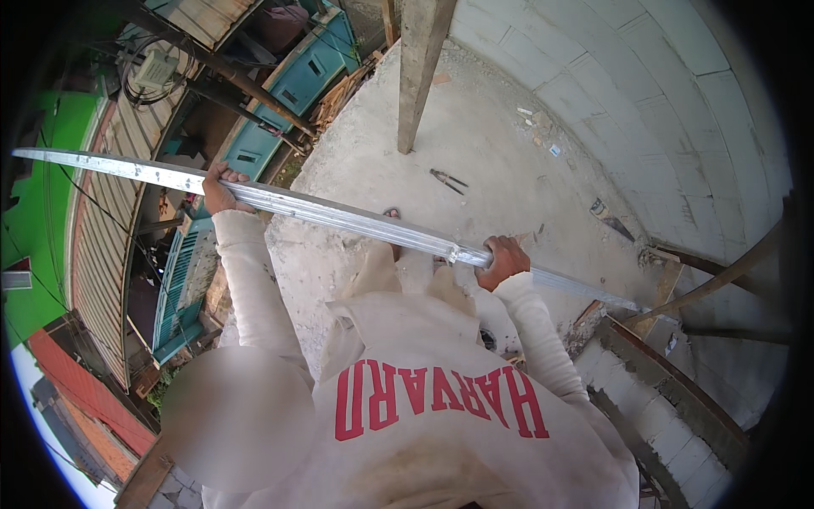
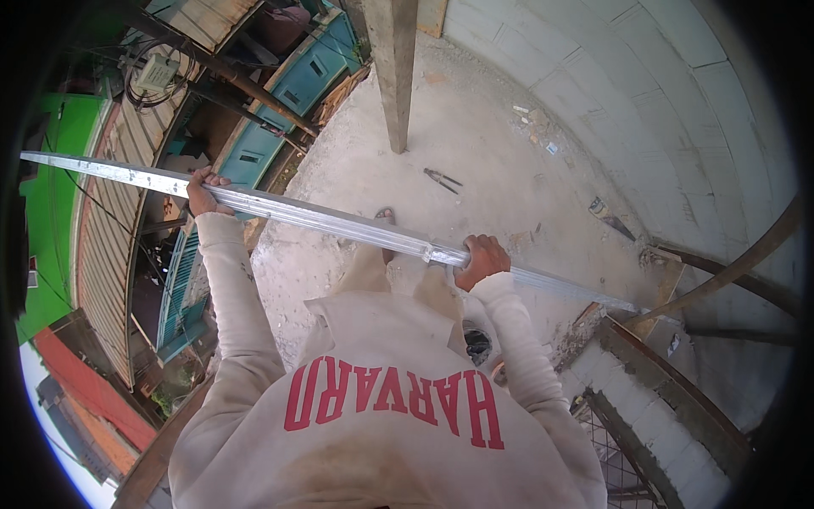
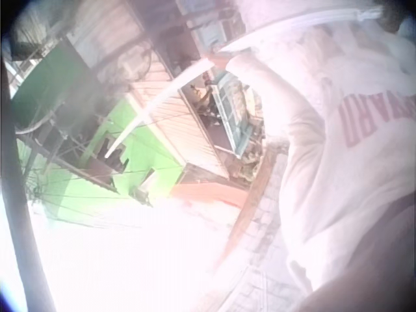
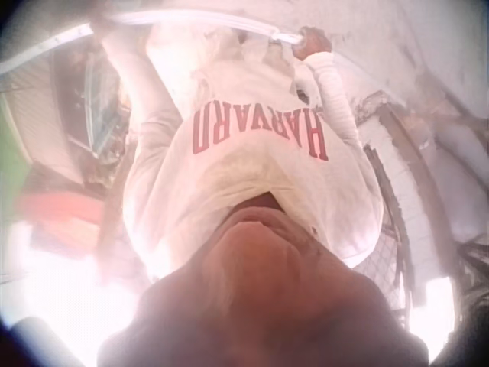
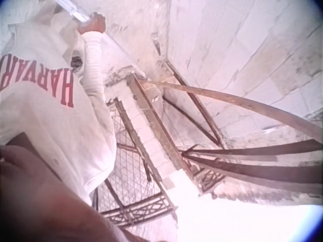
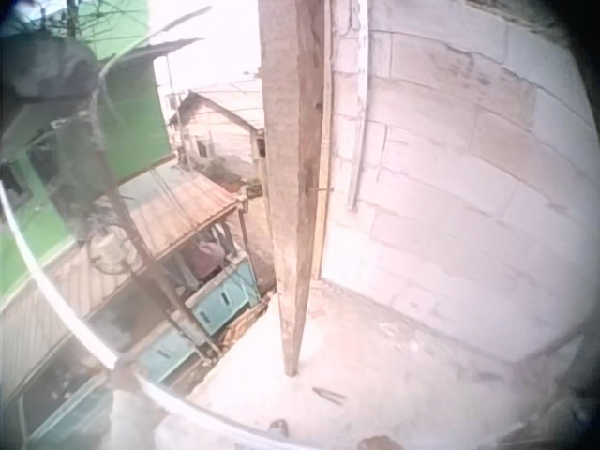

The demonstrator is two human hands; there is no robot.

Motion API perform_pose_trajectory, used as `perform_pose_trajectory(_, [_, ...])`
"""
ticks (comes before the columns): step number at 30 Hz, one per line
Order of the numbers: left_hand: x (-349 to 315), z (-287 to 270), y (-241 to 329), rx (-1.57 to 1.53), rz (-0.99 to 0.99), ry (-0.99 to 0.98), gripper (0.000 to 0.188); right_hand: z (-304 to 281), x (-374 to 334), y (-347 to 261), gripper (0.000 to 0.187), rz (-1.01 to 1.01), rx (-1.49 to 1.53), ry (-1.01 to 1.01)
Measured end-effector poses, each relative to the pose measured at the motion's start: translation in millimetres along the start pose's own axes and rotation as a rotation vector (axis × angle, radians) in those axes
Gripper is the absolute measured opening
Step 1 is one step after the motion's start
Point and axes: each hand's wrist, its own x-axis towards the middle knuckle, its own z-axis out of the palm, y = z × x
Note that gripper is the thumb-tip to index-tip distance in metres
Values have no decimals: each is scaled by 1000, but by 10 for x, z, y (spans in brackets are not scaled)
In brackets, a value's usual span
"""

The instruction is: The person assembles long metal frame sections by hand, aligning and joining them on a concrete rooftop. They use pliers to secure connections and repeatedly lift and position the assembled frame against a wooden support structure.

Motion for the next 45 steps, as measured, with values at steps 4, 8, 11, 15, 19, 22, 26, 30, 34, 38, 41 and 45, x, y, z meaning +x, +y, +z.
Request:
perform_pose_trajectory(4, [-67, -233, -177, 26, -58, 27, 13, 144, -463, 217, 90, 151, 92, 554])
perform_pose_trajectory(8, [-213, -277, -336, 133, -150, 30, 17, 931, -564, 676, 92, 949, 1121, 1013])
perform_pose_trajectory(11, [-111, -605, -455, 130, -151, 35, 18, 670, -272, 508, 75, 1183, 2217, 878])
perform_pose_trajectory(15, [-406, -557, -529, 147, -214, -31, 22, 1229, -61, 767, 30, 1022, 2060, 1073])
perform_pose_trajectory(19, [-1189, -445, -433, 441, -207, -115, 39, 823, -129, 690, 14, 1113, 2049, 1092])
perform_pose_trajectory(22, [-1217, -603, 159, 1366, -646, -734, 59, 913, -257, 951, 17, 1050, 2128, 1194])
perform_pose_trajectory(26, [-1640, 138, -137, 1466, -201, -1368, 48, 996, -264, 901, 18, 989, 2216, 1257])
perform_pose_trajectory(30, [-916, 181, -1223, 1862, 59, -1860, 50, 745, -91, 707, 15, 1157, 2322, 1155])
perform_pose_trajectory(34, [-1066, 185, -1674, 1916, -531, -2184, 48, 808, -146, 784, 16, 1160, 2284, 1191])
perform_pose_trajectory(38, [-1322, 319, -1687, 1860, -868, -1991, 44, 598, -235, 805, 21, 1134, 2321, 1321])
perform_pose_trajectory(41, [-1630, 574, -1572, 1825, -937, -1929, 43, 580, -155, 870, 33, 1130, 2297, 1374])
perform_pose_trajectory(45, [-1458, 678, -1917, 1802, -607, -2127, 40, 315, -110, 946, 46, 1129, 2266, 1412])
